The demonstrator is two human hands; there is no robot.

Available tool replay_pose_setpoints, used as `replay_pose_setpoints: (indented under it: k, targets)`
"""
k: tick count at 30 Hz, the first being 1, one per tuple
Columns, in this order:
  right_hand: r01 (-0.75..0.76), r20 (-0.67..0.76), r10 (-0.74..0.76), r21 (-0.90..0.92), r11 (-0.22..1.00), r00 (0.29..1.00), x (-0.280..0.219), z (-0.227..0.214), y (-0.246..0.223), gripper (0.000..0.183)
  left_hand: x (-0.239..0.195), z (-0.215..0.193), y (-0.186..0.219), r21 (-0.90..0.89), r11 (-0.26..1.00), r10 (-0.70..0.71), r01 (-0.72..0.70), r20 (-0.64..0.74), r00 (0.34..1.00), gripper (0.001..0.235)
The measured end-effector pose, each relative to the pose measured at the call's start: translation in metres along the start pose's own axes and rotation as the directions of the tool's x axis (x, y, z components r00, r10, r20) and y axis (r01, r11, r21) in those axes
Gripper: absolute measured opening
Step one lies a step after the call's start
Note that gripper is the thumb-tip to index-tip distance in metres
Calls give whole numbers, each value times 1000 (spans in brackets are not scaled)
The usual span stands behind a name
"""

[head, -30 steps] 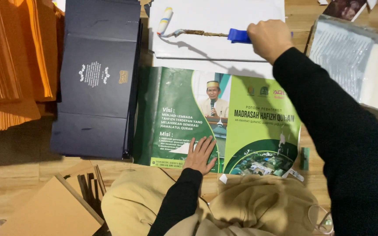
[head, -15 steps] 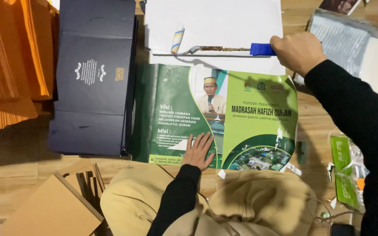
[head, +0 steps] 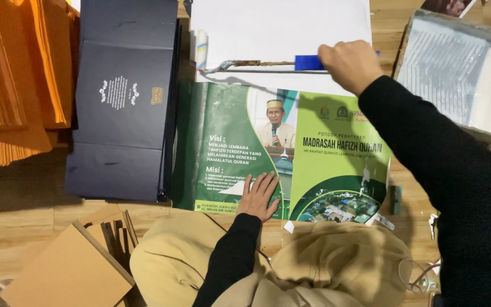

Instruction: The person sits on the floor and assembles a paper craft. They use a roller to smooth a large printed sheet, then place a white sheet on top. They arrange several brown cardboard pieces on the white sheet and use a green tool to press and smooth the edges.

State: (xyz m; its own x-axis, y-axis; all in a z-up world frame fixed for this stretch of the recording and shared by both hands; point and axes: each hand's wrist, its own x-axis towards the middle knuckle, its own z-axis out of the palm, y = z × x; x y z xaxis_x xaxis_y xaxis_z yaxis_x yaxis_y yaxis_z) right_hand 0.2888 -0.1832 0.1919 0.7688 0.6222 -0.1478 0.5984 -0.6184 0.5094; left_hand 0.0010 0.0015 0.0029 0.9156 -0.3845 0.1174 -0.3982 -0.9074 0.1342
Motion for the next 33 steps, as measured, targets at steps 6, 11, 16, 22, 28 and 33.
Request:
replay_pose_setpoints:
  k: [6,11,16,22,28,33]
  targets:
    - [-125,152,144,-131,984,978,-97,50,79,11,1,-1,1,-47,999,18,-20,-47,999,56]
    - [-226,234,307,-318,921,923,-196,84,138,8,0,0,1,-47,998,30,-34,-89,996,55]
    - [-163,393,382,-487,858,837,-234,77,146,12,0,6,1,-40,999,19,-23,-84,996,56]
    - [-408,369,529,-360,839,764,-302,155,187,26,2,-1,3,-70,997,18,-27,-114,993,56]
    - [-708,94,737,-219,671,670,-402,220,169,58,1,5,2,-26,999,16,-18,-83,996,59]
    - [-823,358,796,-117,556,488,-395,164,113,63,-2,12,1,-41,999,22,-26,-96,995,61]
